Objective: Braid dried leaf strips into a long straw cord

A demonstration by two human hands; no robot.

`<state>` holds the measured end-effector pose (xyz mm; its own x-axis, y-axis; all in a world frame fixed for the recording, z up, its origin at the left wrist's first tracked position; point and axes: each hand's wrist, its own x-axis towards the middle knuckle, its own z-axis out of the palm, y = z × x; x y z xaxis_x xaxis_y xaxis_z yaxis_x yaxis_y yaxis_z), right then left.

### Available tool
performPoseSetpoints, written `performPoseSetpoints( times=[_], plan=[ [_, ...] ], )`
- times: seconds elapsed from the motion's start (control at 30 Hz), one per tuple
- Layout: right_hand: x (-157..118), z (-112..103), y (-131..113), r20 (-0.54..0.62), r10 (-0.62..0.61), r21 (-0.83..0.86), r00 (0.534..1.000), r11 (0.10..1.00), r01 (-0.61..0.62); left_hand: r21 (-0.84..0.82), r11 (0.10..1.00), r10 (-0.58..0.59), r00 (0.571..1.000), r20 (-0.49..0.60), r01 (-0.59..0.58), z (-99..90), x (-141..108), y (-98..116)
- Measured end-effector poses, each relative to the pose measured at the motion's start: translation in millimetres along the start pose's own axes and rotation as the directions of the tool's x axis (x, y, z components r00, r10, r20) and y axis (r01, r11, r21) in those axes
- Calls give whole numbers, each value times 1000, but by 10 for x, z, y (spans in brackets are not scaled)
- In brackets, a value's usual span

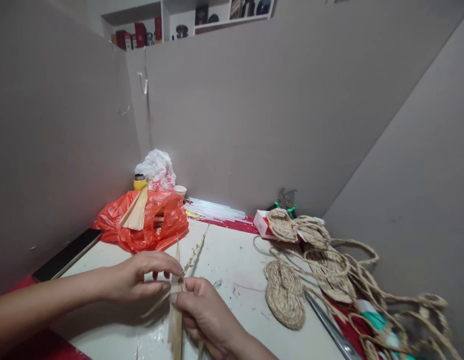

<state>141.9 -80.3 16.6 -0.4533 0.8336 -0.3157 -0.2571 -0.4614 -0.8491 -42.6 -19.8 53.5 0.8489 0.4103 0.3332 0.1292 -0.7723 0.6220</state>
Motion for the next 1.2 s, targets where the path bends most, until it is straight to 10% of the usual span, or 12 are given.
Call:
performPoseSetpoints(
  times=[0.4, 0.6, 0.77, 1.2],
  plan=[
    [40, -53, 56, -47, 34, 3, 998, 999, -34, 108, 994, 38, 999, -31, -34, 91, -66, -103],
    [44, -67, 89, -56, 12, -48, 998, 999, -15, -120, 955, -293, 912, -288, 270, 1, -134, -133],
    [53, -61, 99, -70, 10, -78, 997, 997, -16, -506, 703, -622, 777, -97, 500, 137, -122, -109],
    [54, -83, 148, -80, 31, 48, 996, 998, -28, -435, 694, -614, 787, 61, 574, 302, -142, -58]
  ],
)
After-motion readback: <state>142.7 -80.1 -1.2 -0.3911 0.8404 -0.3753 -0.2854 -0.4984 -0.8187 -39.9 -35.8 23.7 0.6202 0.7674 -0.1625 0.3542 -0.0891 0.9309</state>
